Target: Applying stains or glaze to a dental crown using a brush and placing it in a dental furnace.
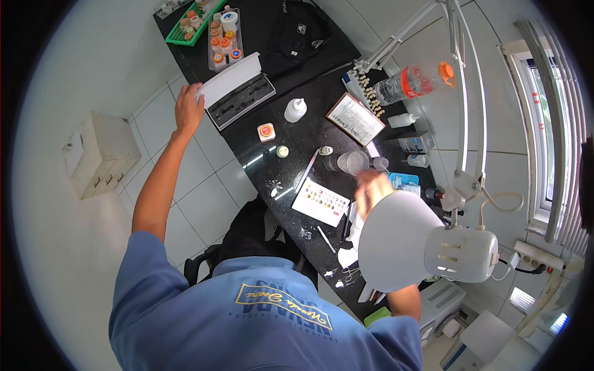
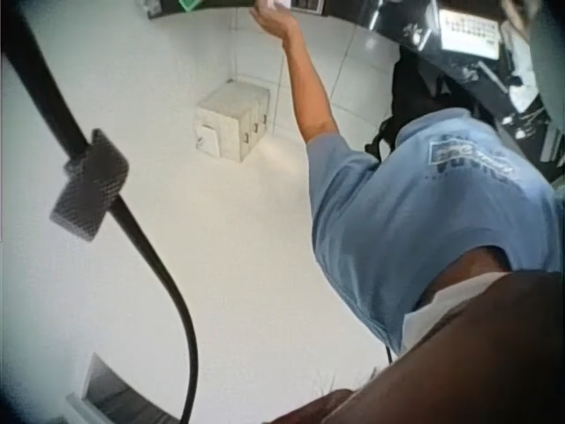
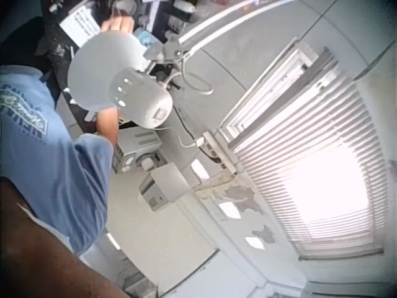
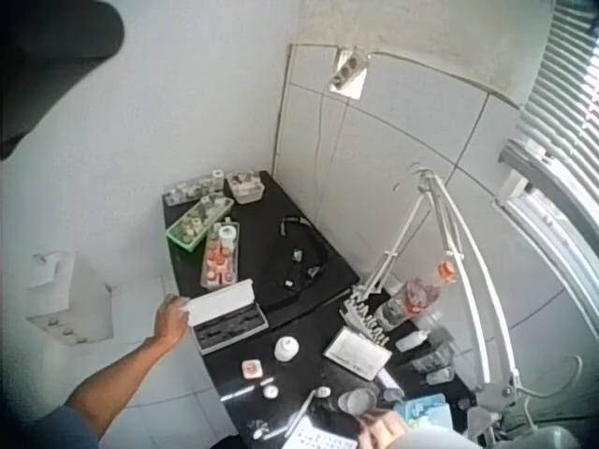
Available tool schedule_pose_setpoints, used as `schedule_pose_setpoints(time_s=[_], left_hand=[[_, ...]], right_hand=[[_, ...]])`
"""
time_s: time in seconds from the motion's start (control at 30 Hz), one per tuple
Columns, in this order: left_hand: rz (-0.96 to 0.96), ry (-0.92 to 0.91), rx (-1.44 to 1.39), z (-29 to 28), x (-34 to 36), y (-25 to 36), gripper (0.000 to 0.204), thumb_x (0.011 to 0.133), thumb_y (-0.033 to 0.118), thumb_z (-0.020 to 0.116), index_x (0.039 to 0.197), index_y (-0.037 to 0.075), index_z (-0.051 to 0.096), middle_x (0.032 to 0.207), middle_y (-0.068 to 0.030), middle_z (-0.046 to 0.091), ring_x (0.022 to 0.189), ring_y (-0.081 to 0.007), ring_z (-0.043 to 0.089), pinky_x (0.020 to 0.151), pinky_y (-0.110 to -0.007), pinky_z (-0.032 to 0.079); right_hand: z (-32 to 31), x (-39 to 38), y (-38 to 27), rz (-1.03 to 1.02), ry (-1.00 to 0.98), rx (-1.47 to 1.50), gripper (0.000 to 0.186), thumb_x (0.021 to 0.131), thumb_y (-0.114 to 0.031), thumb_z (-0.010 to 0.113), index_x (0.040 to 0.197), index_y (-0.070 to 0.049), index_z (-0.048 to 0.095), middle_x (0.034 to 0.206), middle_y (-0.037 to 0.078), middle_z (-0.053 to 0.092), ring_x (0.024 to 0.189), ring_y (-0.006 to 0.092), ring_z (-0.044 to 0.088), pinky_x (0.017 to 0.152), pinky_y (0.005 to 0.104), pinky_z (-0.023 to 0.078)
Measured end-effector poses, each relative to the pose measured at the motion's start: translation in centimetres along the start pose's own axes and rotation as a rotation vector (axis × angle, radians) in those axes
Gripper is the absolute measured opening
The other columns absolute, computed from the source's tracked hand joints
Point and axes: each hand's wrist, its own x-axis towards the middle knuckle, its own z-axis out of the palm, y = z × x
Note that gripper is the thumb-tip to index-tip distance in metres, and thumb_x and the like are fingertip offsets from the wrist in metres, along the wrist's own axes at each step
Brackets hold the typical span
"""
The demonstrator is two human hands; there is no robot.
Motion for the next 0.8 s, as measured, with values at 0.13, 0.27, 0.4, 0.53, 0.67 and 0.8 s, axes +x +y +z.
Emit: schedule_pose_setpoints(time_s=[0.13, 0.27, 0.4, 0.53, 0.67, 0.8], left_hand=[[0.11, 0.027, -0.102, -1.5, -3.2, 1.9, 0.034, 0.081, 0.001, 0.066, 0.115, 0.005, 0.062, 0.107, -0.0139, 0.059, 0.1, -0.0345, 0.059, 0.088, -0.04, 0.049], [0.139, -0.116, -0.146, -1.5, -7.3, 3.2, 0.043, 0.082, 0.005, 0.069, 0.124, 0.005, 0.059, 0.123, -0.0138, 0.055, 0.114, -0.0338, 0.054, 0.096, -0.041, 0.046], [0.039, -0.164, -0.157, -1.4, -9.4, 3.2, 0.049, 0.085, 0.009, 0.068, 0.132, 0.007, 0.053, 0.129, -0.0146, 0.052, 0.117, -0.0342, 0.053, 0.099, -0.043, 0.045], [-0.134, -0.182, -0.248, -1.7, -9.3, 2.7, 0.05, 0.087, 0.009, 0.067, 0.134, 0.008, 0.05, 0.128, -0.0148, 0.054, 0.113, -0.0319, 0.055, 0.096, -0.042, 0.047], [-0.298, -0.161, -0.381, -2.4, -10.0, 3.9, 0.045, 0.089, 0.006, 0.063, 0.132, 0.007, 0.051, 0.123, -0.0133, 0.056, 0.104, -0.0257, 0.059, 0.09, -0.038, 0.05], [-0.32, -0.07, -0.467, -3.8, -12.8, 7.3, 0.038, 0.09, 0.002, 0.059, 0.128, 0.006, 0.054, 0.113, -0.0105, 0.059, 0.096, -0.019, 0.06, 0.083, -0.032, 0.051]], right_hand=[[2.6, 2.4, 7.9, 0.513, 0.14, 0.043, 0.016, 0.082, -0.003, 0.061, 0.098, -0.005, 0.064, 0.086, 0.015, 0.063, 0.072, 0.0309, 0.064, 0.066, 0.0395, 0.05], [7.0, 1.7, 16.9, 0.914, 0.0, 0.139, 0.053, 0.08, -0.016, 0.074, 0.125, 0.003, 0.054, 0.109, 0.019, 0.068, 0.088, 0.0244, 0.069, 0.078, 0.0346, 0.053], [11.2, 0.3, 22.5, 1.034, -0.043, 0.452, 0.06, 0.076, -0.015, 0.078, 0.126, 0.004, 0.052, 0.102, 0.013, 0.069, 0.087, 0.017, 0.066, 0.079, 0.0308, 0.051], [12.1, -0.1, 23.2, 1.008, -0.058, 0.557, 0.04, 0.08, -0.008, 0.075, 0.116, 0.001, 0.059, 0.086, 0.002, 0.064, 0.075, 0.0103, 0.058, 0.069, 0.0243, 0.047], [10.2, 0.4, 21.2, 1.012, 0.002, 0.994, 0.015, 0.093, -0.01, 0.063, 0.107, -0.008, 0.059, 0.09, -0.002, 0.063, 0.084, 0.0071, 0.061, 0.079, 0.022, 0.048], [7.1, 0.6, 18.3, 0.969, 0.188, 0.968, 0.016, 0.093, -0.009, 0.063, 0.108, -0.004, 0.059, 0.093, 0.0, 0.065, 0.081, 0.0061, 0.058, 0.075, 0.0226, 0.047]])
